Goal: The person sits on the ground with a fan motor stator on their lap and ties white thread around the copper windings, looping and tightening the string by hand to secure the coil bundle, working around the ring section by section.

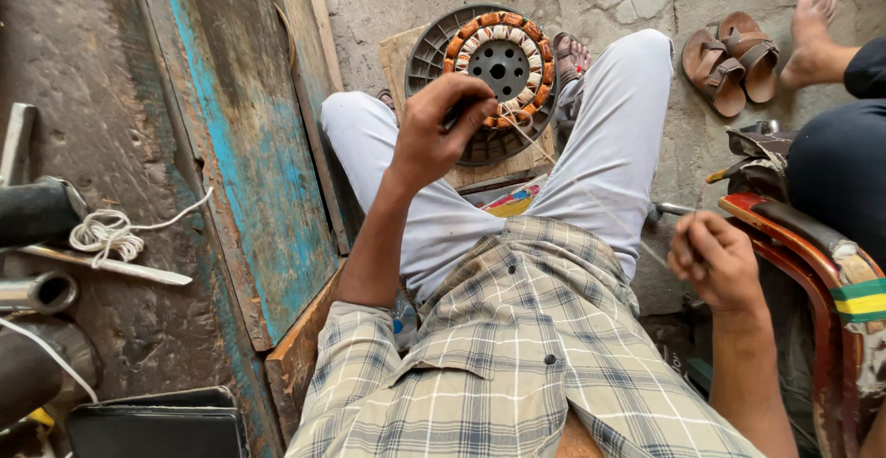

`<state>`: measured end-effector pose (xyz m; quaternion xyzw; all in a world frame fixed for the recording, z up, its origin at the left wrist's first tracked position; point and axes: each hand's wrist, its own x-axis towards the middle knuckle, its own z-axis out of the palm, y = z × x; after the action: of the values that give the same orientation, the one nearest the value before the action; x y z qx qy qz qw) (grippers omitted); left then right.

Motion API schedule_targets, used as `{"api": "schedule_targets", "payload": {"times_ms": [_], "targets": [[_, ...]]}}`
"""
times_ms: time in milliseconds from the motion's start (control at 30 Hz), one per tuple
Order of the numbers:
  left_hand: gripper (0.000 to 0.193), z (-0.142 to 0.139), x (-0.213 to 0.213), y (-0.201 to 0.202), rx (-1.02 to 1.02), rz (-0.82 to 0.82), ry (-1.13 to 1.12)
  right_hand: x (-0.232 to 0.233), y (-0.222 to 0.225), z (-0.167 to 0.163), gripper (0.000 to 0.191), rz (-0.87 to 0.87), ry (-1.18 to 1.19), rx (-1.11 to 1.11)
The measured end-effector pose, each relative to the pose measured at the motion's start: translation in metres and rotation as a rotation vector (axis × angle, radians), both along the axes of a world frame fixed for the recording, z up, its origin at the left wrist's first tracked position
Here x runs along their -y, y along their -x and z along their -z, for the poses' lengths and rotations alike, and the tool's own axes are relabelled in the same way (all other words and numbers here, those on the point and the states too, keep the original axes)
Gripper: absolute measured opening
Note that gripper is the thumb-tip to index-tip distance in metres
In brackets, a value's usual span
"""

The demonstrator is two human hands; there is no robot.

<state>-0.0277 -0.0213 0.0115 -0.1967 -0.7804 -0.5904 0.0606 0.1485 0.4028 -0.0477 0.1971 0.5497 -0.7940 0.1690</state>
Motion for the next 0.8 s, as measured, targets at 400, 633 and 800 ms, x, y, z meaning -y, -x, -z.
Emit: {"api": "schedule_targets", "payload": {"times_ms": [400,633,800], "targets": [[0.033,0.004,-0.001,0.001,-0.330,-0.030,0.455,0.022,0.038,0.045,0.044,-0.354,-1.466,-0.195],[0.045,0.000,0.000,-0.002,-0.293,0.035,0.537,0.116,0.111,0.021,0.057,-0.368,-0.905,-0.697],[0.045,0.004,0.004,-0.003,-0.316,0.002,0.507,0.177,0.085,-0.007,0.031,-0.599,-0.513,-0.084]]}}
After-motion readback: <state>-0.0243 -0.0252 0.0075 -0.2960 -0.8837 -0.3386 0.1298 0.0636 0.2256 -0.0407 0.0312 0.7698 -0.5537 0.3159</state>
